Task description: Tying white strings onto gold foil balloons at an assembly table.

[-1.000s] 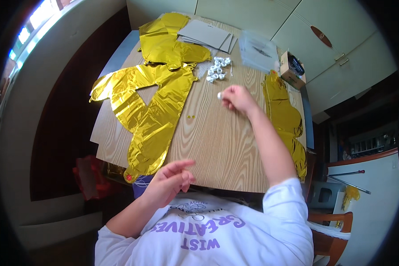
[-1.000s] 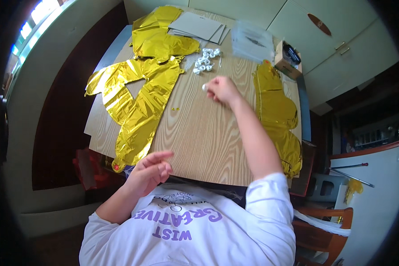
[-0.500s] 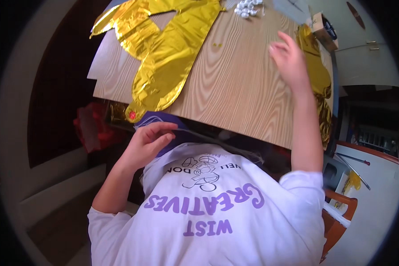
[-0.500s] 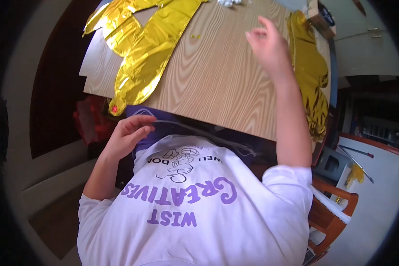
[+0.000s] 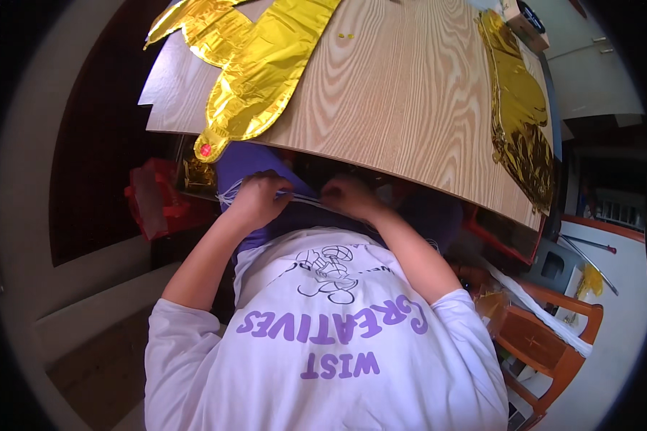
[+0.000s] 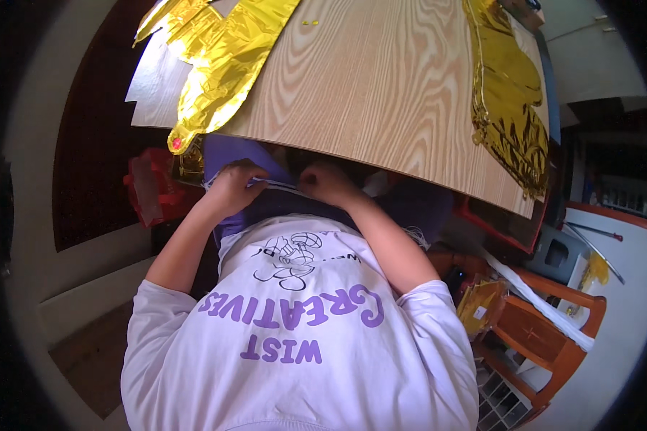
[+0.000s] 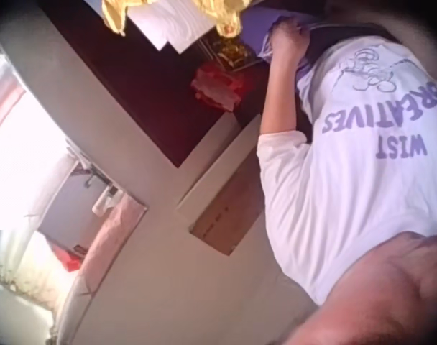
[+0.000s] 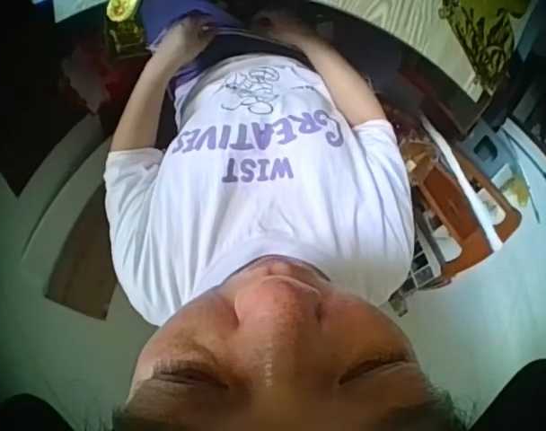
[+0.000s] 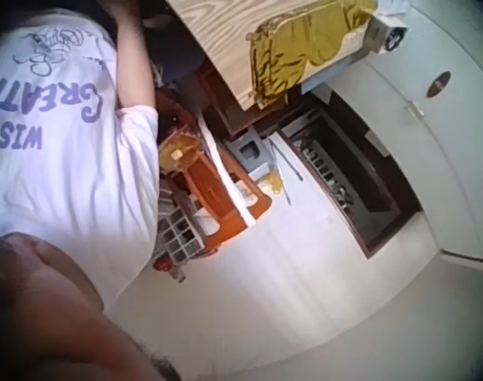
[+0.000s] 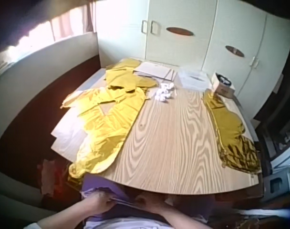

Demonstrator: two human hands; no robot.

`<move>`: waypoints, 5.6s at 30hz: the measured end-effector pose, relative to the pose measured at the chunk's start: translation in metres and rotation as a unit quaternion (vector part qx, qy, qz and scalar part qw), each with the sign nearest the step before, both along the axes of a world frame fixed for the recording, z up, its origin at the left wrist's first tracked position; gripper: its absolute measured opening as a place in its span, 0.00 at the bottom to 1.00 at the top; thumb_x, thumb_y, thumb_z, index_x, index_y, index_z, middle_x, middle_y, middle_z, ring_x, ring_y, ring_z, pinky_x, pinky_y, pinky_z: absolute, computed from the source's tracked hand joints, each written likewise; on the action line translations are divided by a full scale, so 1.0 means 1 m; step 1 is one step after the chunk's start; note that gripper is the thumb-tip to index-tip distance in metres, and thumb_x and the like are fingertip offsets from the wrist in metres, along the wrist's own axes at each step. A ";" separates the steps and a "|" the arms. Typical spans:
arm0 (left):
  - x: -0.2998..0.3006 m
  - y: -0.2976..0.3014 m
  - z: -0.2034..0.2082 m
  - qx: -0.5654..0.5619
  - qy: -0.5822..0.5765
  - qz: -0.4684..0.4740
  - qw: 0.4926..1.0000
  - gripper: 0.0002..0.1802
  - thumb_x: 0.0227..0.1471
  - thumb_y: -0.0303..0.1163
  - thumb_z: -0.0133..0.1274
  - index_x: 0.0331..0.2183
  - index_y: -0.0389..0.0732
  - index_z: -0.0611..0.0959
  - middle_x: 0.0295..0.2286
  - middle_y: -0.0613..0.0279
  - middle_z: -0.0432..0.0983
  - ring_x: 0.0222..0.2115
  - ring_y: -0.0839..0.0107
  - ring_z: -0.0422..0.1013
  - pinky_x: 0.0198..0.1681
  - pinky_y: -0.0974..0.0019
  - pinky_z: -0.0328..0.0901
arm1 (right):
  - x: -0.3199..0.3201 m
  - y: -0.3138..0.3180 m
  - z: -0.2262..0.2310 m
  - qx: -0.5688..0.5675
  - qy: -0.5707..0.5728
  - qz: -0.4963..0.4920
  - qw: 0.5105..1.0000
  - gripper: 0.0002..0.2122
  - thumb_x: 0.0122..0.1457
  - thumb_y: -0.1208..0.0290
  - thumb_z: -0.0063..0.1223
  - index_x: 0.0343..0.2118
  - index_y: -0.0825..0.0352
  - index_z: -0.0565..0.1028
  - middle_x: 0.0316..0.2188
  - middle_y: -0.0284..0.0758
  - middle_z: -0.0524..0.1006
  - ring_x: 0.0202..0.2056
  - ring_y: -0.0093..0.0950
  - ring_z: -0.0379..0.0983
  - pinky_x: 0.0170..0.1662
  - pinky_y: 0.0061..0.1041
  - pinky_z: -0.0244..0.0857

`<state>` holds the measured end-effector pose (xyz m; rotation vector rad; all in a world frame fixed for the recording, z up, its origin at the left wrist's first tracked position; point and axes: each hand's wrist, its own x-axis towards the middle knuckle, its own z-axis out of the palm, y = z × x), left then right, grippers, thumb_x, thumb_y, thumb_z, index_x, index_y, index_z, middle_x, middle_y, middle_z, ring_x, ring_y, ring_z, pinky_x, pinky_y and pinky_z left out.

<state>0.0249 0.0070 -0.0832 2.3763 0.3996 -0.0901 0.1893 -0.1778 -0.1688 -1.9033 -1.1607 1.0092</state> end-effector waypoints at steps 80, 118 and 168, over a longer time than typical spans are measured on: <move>0.016 -0.033 0.145 -0.614 -0.216 0.012 0.759 0.06 0.56 0.25 0.52 0.32 0.33 0.83 0.31 0.61 0.75 0.33 0.74 0.71 0.38 0.68 0.65 | -0.011 -0.023 0.202 0.254 -0.111 -0.008 0.961 0.05 0.60 0.72 0.50 0.35 0.66 0.75 0.26 0.38 0.74 0.27 0.36 0.73 0.31 0.32 0.67; 0.029 -0.042 0.206 -0.228 -0.362 -0.032 0.903 0.07 0.46 0.19 0.58 0.31 0.39 0.83 0.27 0.67 0.75 0.27 0.69 0.71 0.39 0.65 0.62 | -0.012 -0.008 0.222 0.297 -0.096 0.002 0.950 0.05 0.59 0.70 0.52 0.28 0.62 0.72 0.23 0.34 0.72 0.24 0.36 0.69 0.32 0.31 0.60; 0.045 -0.052 0.185 -0.242 -0.343 -0.188 0.888 0.08 0.46 0.21 0.59 0.32 0.39 0.84 0.26 0.62 0.74 0.28 0.69 0.70 0.31 0.67 0.61 | 0.026 -0.014 0.280 0.331 -0.186 0.013 0.925 0.05 0.55 0.73 0.55 0.25 0.63 0.71 0.19 0.36 0.69 0.22 0.35 0.68 0.27 0.32 0.61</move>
